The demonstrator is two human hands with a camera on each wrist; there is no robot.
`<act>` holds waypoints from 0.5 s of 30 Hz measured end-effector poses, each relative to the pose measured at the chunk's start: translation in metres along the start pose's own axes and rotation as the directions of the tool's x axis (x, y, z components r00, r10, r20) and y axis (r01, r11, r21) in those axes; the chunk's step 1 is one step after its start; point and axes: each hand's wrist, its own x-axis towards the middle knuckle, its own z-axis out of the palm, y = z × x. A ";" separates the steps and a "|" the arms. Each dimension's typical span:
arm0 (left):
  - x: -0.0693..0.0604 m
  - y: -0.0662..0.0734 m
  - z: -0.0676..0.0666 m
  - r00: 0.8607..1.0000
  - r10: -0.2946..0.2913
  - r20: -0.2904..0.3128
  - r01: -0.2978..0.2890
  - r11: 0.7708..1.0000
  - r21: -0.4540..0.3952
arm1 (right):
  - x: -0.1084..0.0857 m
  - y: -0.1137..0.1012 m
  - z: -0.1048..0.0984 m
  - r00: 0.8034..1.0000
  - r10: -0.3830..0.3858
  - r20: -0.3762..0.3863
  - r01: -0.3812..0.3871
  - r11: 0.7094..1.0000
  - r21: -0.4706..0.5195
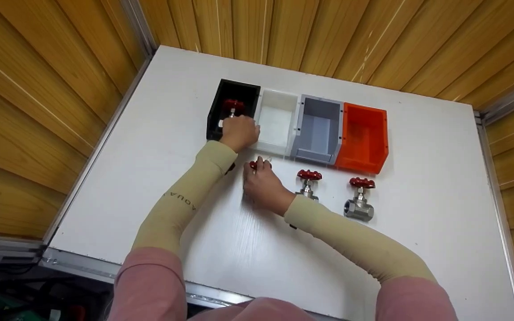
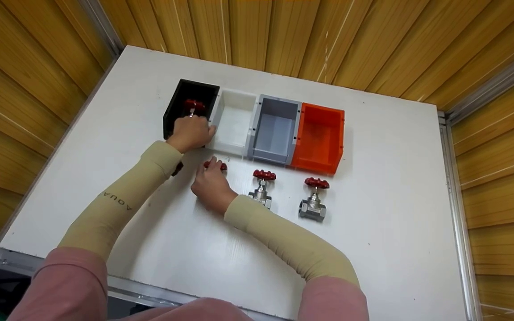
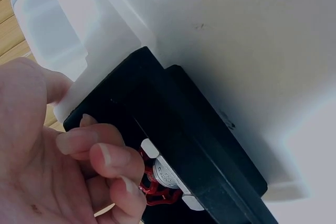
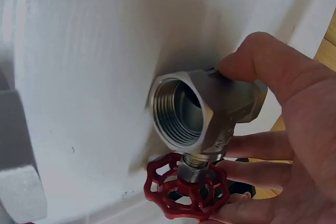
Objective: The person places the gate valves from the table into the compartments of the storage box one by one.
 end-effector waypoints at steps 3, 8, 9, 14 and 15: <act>0.000 0.000 0.000 1.000 -0.001 -0.001 0.001 1.000 -0.002 | 0.000 -0.001 -0.001 1.000 0.010 0.006 -0.010 1.000 -0.008; 0.000 0.000 0.000 1.000 -0.001 -0.003 0.001 1.000 0.007 | -0.002 -0.002 0.001 0.999 0.033 0.028 -0.034 0.999 0.035; 0.000 0.000 0.000 1.000 -0.001 -0.001 0.001 1.000 0.006 | -0.002 -0.002 0.002 0.998 0.036 0.044 -0.038 0.998 0.046; 0.000 -0.001 0.000 1.000 0.004 -0.003 -0.004 1.000 0.001 | -0.005 0.001 0.007 0.996 0.066 0.057 -0.070 0.995 0.069; 0.000 -0.001 0.000 1.000 0.004 -0.004 -0.004 1.000 0.000 | -0.005 0.002 0.008 0.996 0.072 0.055 -0.076 0.994 0.075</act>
